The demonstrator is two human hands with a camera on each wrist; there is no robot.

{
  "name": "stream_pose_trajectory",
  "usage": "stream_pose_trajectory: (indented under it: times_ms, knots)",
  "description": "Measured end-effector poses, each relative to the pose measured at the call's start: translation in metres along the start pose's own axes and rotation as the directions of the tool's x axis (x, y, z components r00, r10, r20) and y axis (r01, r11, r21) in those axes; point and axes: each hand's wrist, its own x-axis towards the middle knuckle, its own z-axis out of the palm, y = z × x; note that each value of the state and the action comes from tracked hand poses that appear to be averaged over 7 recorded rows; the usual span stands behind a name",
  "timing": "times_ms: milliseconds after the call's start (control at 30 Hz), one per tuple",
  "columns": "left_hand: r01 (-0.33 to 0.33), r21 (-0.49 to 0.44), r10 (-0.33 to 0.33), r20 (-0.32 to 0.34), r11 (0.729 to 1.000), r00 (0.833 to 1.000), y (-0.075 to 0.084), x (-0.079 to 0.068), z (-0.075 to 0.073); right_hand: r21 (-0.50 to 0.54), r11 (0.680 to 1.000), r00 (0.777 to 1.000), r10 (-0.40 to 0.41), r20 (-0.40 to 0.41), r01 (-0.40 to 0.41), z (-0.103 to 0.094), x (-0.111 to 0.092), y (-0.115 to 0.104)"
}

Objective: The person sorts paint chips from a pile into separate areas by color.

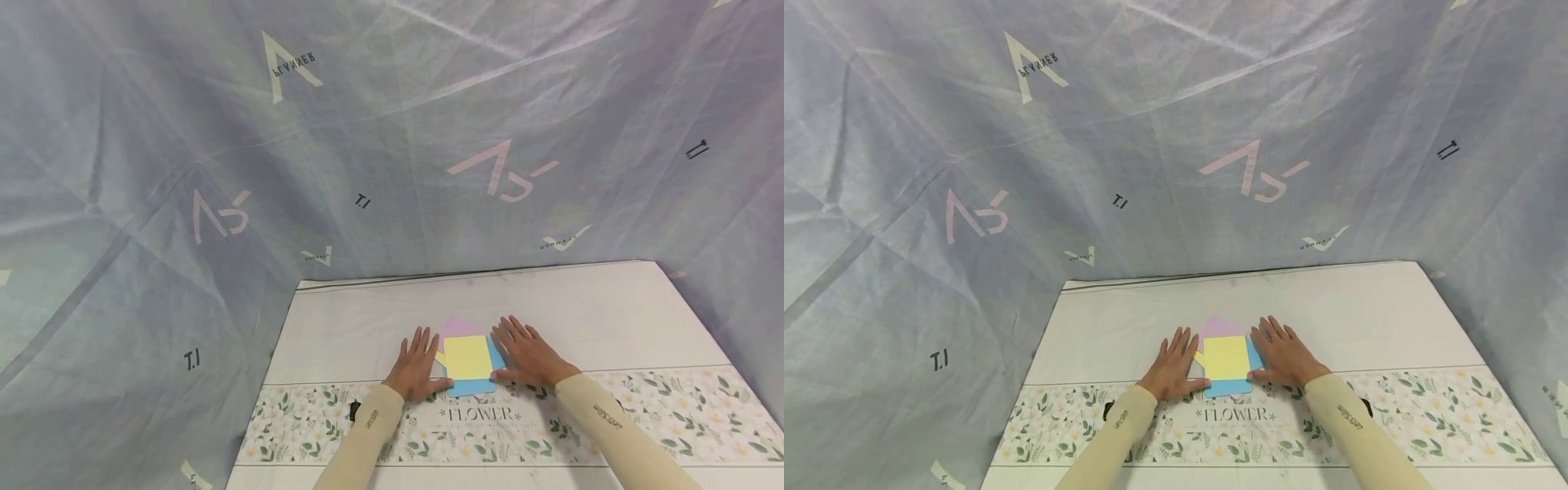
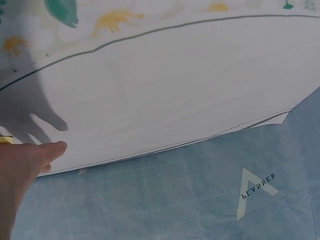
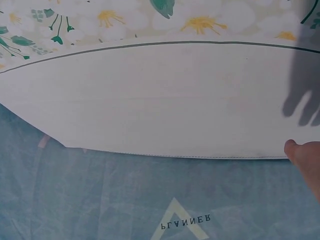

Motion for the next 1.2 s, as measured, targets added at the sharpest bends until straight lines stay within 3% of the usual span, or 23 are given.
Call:
stream_pose_trajectory:
  times_ms: [467,867,1200]
  knots:
    - [-0.004,-0.009,0.004,0.051,1.000,0.999,-0.002,0.005,-0.005,0.026,0.999,0.998,0.027,0.065,-0.029,-0.003,0.008,-0.004]
    - [-0.013,0.025,0.012,0.057,1.000,0.998,0.000,0.012,-0.008,0.067,0.998,0.997,0.011,0.076,-0.016,0.009,0.012,-0.001]
    - [-0.021,0.029,0.019,0.061,0.999,0.998,0.002,0.017,-0.008,0.079,0.996,0.992,0.031,0.124,-0.041,0.006,0.015,-0.004]
